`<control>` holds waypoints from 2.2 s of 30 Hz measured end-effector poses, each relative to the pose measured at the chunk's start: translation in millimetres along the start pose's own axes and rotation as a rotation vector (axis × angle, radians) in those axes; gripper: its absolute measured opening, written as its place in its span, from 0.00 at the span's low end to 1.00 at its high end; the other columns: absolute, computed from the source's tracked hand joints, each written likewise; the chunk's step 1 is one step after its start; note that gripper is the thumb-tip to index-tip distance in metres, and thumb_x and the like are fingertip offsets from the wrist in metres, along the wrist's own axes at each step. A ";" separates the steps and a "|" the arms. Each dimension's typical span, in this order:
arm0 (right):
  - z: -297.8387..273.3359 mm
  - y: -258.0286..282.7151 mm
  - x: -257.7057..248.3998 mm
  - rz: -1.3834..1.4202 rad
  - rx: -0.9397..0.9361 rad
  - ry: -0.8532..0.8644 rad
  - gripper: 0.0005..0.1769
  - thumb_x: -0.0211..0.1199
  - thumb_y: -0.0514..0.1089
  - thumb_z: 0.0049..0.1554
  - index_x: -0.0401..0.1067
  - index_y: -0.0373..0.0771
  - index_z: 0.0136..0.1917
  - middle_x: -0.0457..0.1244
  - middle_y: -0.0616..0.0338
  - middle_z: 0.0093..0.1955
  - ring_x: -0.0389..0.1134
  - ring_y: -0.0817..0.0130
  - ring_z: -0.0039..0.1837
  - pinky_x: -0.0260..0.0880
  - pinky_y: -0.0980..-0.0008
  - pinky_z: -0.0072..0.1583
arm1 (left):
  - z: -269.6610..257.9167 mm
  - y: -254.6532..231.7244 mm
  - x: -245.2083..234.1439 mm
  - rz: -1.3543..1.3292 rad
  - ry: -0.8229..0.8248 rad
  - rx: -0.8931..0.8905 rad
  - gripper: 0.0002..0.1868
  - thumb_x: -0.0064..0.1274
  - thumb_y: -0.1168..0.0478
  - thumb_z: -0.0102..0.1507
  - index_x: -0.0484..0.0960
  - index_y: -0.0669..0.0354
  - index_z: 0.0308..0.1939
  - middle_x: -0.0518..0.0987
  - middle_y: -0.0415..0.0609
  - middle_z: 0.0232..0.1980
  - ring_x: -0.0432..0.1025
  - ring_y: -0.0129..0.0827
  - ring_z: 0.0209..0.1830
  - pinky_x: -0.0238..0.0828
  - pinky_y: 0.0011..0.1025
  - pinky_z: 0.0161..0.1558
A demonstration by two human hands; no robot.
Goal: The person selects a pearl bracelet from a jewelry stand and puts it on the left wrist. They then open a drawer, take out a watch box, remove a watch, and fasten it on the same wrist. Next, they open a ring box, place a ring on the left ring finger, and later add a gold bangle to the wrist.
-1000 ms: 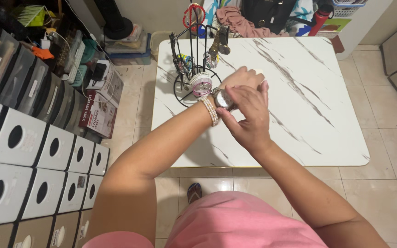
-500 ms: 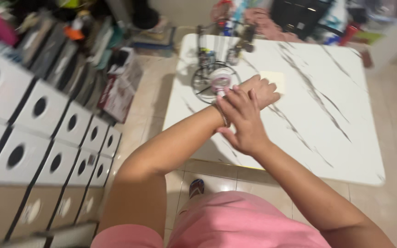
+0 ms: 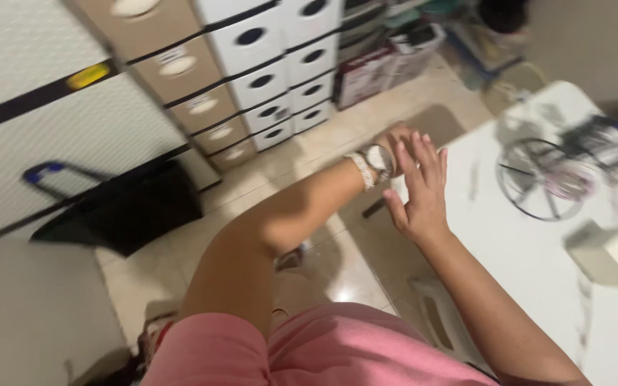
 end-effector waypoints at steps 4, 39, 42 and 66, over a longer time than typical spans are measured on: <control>31.2 4.9 83.1 0.153 0.094 0.042 0.32 0.57 0.49 0.67 0.57 0.40 0.81 0.48 0.40 0.83 0.48 0.41 0.83 0.37 0.37 0.81 | -107.0 102.8 -42.7 0.447 0.278 -0.066 0.12 0.53 0.58 0.58 0.86 0.54 0.44 0.81 0.49 0.51 0.73 0.43 0.56 0.68 0.42 0.56; 79.0 -98.4 933.9 1.664 1.494 -0.162 0.37 0.46 0.73 0.63 0.64 0.41 0.68 0.63 0.53 0.59 0.66 0.58 0.57 0.69 0.57 0.59 | -459.2 478.7 -186.0 0.182 0.183 -0.401 0.09 0.59 0.57 0.59 0.82 0.56 0.39 0.80 0.49 0.42 0.76 0.45 0.46 0.74 0.45 0.43; 48.0 -86.5 906.5 1.665 1.485 -0.174 0.39 0.43 0.73 0.63 0.65 0.40 0.69 0.64 0.49 0.61 0.66 0.57 0.58 0.68 0.59 0.59 | -458.2 477.5 -174.8 0.155 0.252 -0.418 0.13 0.59 0.57 0.59 0.83 0.60 0.44 0.80 0.51 0.43 0.76 0.45 0.44 0.74 0.44 0.40; -123.7 -34.6 718.7 1.322 1.760 -0.187 0.28 0.44 0.59 0.66 0.61 0.42 0.71 0.62 0.50 0.66 0.64 0.55 0.66 0.69 0.54 0.61 | -488.0 472.3 -88.2 0.187 0.473 -0.503 0.11 0.51 0.63 0.59 0.85 0.54 0.43 0.76 0.51 0.51 0.70 0.45 0.56 0.68 0.44 0.56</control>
Point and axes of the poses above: each hand's wrist, its own z-axis towards the middle knuckle, its own x-axis out of the palm, y = z × x, the point moved 9 cm from there along z, towards the middle knuckle
